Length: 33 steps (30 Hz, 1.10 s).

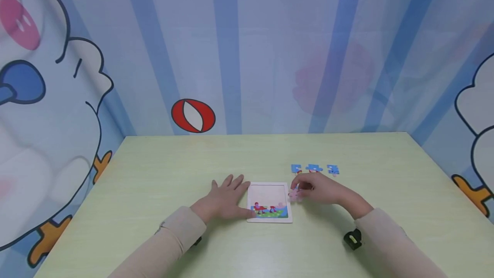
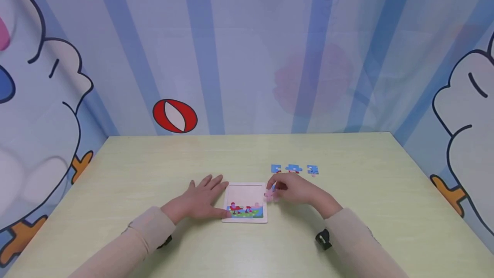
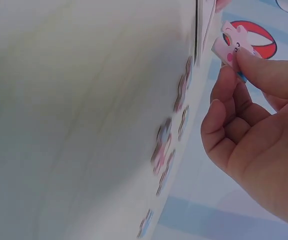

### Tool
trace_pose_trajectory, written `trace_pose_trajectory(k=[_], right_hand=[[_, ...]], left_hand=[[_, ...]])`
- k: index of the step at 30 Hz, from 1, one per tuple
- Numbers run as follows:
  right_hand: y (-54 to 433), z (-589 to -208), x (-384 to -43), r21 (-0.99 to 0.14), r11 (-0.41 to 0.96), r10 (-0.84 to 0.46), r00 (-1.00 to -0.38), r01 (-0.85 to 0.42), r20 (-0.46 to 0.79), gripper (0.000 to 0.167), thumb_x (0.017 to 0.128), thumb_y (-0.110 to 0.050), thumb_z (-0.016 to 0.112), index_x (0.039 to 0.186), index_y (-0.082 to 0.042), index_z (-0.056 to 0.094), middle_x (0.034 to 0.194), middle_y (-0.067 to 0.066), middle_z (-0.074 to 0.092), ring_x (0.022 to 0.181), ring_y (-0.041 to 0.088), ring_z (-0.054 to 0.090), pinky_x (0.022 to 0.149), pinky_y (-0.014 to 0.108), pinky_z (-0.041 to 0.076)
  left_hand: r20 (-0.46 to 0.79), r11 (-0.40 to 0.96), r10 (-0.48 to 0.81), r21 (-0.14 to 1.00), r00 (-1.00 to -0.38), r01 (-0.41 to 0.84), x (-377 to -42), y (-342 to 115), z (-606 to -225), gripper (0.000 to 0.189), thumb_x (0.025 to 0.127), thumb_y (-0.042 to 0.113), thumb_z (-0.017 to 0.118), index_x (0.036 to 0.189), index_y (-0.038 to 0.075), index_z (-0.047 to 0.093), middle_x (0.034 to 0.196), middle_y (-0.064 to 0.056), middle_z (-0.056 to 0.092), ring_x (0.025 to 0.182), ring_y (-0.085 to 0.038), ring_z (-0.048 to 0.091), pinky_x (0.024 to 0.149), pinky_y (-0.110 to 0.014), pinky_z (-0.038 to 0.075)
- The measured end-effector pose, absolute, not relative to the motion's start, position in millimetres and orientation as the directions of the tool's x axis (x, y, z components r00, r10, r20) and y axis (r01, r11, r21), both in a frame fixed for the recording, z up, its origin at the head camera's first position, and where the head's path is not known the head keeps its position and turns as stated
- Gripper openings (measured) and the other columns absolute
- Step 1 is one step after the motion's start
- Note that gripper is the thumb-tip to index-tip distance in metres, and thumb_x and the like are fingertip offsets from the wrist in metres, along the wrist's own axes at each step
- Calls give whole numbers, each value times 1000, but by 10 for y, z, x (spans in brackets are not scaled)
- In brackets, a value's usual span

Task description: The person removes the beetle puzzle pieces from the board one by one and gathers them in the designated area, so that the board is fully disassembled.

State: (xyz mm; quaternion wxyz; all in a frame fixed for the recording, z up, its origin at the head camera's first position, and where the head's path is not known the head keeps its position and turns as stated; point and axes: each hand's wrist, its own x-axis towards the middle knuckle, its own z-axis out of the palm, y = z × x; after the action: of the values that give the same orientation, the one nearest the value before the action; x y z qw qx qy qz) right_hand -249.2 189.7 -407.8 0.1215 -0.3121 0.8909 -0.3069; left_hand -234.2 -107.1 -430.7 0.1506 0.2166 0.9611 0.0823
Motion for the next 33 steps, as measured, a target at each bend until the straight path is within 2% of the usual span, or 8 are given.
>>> trace_pose_trajectory(k=[3, 8, 16, 24, 33], right_hand=[[2000, -4049, -2484, -615, 632, -614, -789, -472, -26, 12, 93, -5, 60, 103, -9, 64, 83, -5, 57, 74, 10, 46, 67, 25, 43], [2169, -3969, -2457, -626, 653, -579, -814, -426, -51, 14, 93, -2, 59, 104, -9, 64, 81, -2, 57, 74, 11, 51, 65, 25, 45], [2439, -3878, -2445, -605, 673, -551, -834, -426, -26, 15, 93, -1, 59, 106, -8, 63, 87, 0, 59, 79, 11, 53, 69, 26, 47], [2630, -3886, -2468, -588, 712, -503, -863, -385, -44, 17, 93, -2, 59, 109, -4, 63, 90, 1, 58, 79, 14, 49, 66, 27, 46], [2780, -3961, -2492, -601, 720, -475, -878, -348, -60, 17, 92, 0, 59, 107, -3, 64, 88, 3, 56, 79, 16, 53, 66, 28, 48]], left_hand=[[-255, 892, 441, 224, -860, 392, -2338, -1073, -4304, 92, 82, 68, 57, 153, 17, 28, 161, -7, 18, 147, -36, 11, 107, -71, 12], [-254, 891, 443, 229, -860, 391, -2338, -1074, -4306, 92, 82, 68, 57, 153, 17, 29, 161, -7, 18, 147, -36, 11, 107, -72, 12], [-254, 894, 439, 220, -862, 391, -2345, -1075, -4317, 92, 82, 68, 57, 153, 18, 28, 161, -7, 18, 147, -36, 10, 107, -71, 12], [-254, 893, 441, 218, -861, 393, -2349, -1079, -4317, 92, 82, 69, 57, 153, 18, 28, 161, -7, 18, 147, -36, 10, 107, -71, 13], [-251, 890, 448, 221, -858, 400, -2350, -1081, -4320, 93, 82, 70, 56, 153, 17, 28, 161, -8, 18, 147, -37, 11, 107, -72, 13]])
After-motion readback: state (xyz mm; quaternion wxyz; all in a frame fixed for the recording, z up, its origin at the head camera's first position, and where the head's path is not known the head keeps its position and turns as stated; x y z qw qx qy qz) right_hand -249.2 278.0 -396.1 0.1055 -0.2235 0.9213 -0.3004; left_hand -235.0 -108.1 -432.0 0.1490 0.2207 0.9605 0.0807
